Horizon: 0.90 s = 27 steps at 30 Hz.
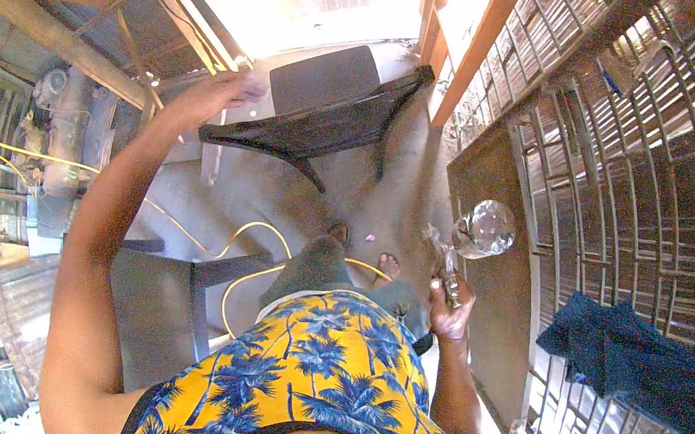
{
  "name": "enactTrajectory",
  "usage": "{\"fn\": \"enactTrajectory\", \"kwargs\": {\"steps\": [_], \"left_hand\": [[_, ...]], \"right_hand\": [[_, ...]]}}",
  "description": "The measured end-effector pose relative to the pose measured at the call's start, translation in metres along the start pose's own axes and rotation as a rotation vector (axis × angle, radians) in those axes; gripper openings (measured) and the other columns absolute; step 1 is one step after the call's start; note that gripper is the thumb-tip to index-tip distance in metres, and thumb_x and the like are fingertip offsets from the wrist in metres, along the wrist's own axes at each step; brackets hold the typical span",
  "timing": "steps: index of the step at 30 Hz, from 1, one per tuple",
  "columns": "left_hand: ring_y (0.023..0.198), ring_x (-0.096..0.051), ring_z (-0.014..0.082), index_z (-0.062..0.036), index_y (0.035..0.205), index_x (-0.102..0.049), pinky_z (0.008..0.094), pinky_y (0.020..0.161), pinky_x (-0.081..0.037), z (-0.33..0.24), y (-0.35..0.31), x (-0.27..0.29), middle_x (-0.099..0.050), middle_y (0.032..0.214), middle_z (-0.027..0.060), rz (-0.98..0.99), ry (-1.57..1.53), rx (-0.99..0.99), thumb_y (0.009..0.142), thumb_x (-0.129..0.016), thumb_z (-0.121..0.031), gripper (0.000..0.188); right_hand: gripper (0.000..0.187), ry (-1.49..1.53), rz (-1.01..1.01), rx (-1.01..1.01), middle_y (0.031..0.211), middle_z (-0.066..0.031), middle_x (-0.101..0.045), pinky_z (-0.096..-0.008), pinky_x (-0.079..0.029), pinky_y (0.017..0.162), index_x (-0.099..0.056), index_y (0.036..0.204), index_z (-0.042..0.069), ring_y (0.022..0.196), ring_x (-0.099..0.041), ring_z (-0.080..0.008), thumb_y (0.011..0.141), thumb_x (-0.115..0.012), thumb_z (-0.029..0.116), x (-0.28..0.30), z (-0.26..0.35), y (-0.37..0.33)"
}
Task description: The person uses a spray gun to apply paint to a wooden chair. They reposition the chair multiple times to cover different surfaces, including the legs, seat, and backrest, while maintaining a consistent spray distance.
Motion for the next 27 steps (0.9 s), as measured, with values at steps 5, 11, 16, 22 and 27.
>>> {"fn": "enactTrajectory", "kwargs": {"steps": [5, 11, 16, 22, 27], "left_hand": [[0.125, -0.063, 0.028, 0.0, 0.139, -0.063, 0.039, 0.112, -0.045, 0.034, 0.106, -0.021, -0.067, 0.136, 0.0164, 0.278, 0.203, 0.17, 0.107, -0.039, -0.064, 0.075], [0.122, -0.062, 0.0262, 0.0, 0.134, -0.067, 0.0391, 0.11, -0.045, 0.065, 0.173, -0.077, -0.069, 0.133, 0.0148, 0.627, 0.14, 0.174, 0.11, -0.034, -0.062, 0.074], [0.118, -0.063, 0.0247, 0.0001, 0.131, -0.069, 0.0396, 0.108, -0.046, 0.068, 0.176, -0.095, -0.071, 0.13, 0.0126, 0.706, 0.154, 0.064, 0.111, -0.033, -0.059, 0.072], [0.101, -0.061, 0.0241, -0.0022, 0.121, -0.073, 0.0393, 0.099, -0.047, 0.087, 0.184, -0.12, -0.072, 0.111, 0.0105, 0.759, 0.146, 0.15, 0.11, -0.034, -0.061, 0.072], [0.112, -0.065, 0.0297, -0.0021, 0.124, -0.073, 0.0439, 0.103, -0.048, 0.094, 0.178, -0.129, -0.073, 0.118, 0.0191, 0.716, 0.159, 0.099, 0.108, -0.036, -0.066, 0.075]], "right_hand": [[0.039, -0.069, -0.103, -0.097, 0.061, -0.0015, -0.061, -0.0297, -0.044, 0.052, -0.07, 0.105, -0.001, 0.053, -0.057, -0.011, 0.096, -0.064, 0.037, -0.008, -0.006, -0.004], [0.05, -0.124, -0.381, -0.247, 0.061, -0.0034, -0.062, -0.0302, -0.045, 0.05, -0.07, 0.099, -0.002, 0.053, -0.058, -0.0127, 0.093, -0.069, 0.048, -0.031, -0.013, -0.018], [0.041, -0.007, -0.404, -0.35, 0.067, -0.0032, -0.063, -0.0267, -0.044, 0.049, -0.069, 0.108, -0.003, 0.054, -0.058, -0.0112, 0.099, -0.066, 0.037, -0.058, -0.002, -0.015], [0.04, -0.03, -0.317, -0.351, 0.072, -0.0042, -0.066, -0.0283, -0.047, 0.052, -0.071, 0.11, -0.004, 0.056, -0.059, -0.0113, 0.097, -0.068, 0.034, -0.065, 0.002, 0.004], [0.037, -0.144, -0.316, -0.284, 0.065, -0.0021, -0.062, -0.0278, -0.046, 0.051, -0.071, 0.107, -0.004, 0.053, -0.057, -0.0108, 0.098, -0.068, 0.032, -0.065, 0.005, 0.013]]}}
Point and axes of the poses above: each hand's wrist, its own y-axis towards the middle knuckle, its own x-axis out of the back of the hand, z = x × y, the point moved 2 cm from there along y, towards the middle knuckle
